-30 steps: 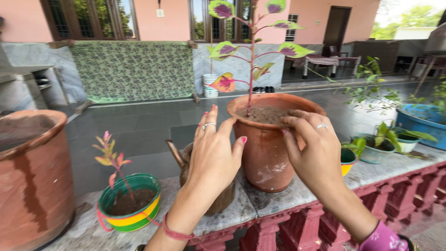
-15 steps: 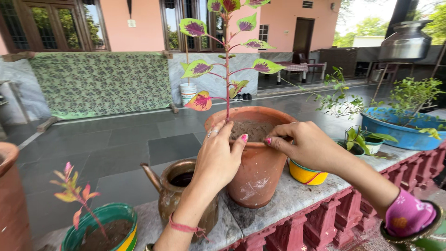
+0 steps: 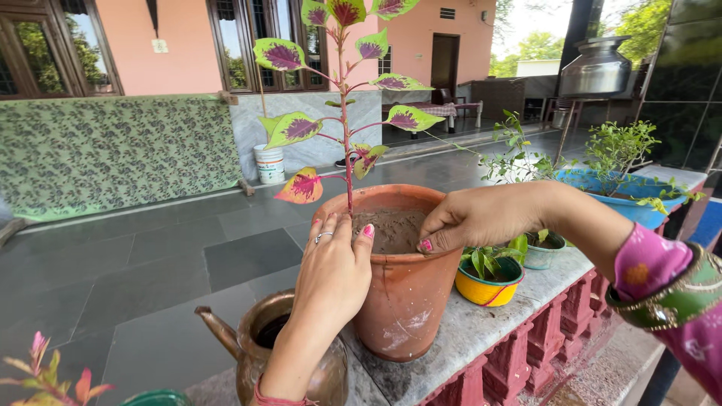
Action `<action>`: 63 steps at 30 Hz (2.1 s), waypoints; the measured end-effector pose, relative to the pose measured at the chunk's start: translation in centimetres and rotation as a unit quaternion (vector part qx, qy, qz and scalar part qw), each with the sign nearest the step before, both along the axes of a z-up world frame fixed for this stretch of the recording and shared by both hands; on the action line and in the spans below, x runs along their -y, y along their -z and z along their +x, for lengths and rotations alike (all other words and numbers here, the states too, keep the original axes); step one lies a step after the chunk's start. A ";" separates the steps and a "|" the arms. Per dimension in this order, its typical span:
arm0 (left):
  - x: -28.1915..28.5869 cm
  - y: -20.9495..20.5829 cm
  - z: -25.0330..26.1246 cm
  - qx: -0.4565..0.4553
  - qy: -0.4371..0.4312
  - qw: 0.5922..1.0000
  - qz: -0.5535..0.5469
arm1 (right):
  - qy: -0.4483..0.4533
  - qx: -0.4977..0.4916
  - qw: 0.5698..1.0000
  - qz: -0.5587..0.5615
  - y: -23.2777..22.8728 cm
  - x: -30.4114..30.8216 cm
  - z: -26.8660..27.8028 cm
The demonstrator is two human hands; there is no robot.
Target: The person adjusts soil around several potted plants on a balcony ledge, then uses a copper watering can to water each plant. The person handles the pots and plants by hand and waters them one at a time.
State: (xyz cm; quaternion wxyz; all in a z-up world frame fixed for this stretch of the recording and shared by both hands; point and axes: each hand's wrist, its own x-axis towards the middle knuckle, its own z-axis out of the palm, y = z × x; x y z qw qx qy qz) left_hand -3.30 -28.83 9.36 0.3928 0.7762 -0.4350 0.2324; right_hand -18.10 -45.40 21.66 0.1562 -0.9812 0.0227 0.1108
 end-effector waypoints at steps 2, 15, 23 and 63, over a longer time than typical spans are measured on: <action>0.1 -0.1 0.5 0.004 -0.005 1.000 0.018 | -0.006 0.012 1.000 0.003 0.0 0.4 0.5; 0.3 -2.5 0.7 -0.069 -0.052 0.985 0.150 | -0.012 -0.021 0.992 -0.126 -0.8 2.8 3.0; 2.1 -5.2 2.0 -0.141 -0.093 0.976 0.138 | -0.107 0.035 0.979 -0.170 -1.9 5.0 5.6; 4.9 -3.7 1.8 -0.140 -0.254 0.953 0.091 | -0.240 0.092 0.961 -0.105 3.4 3.8 11.0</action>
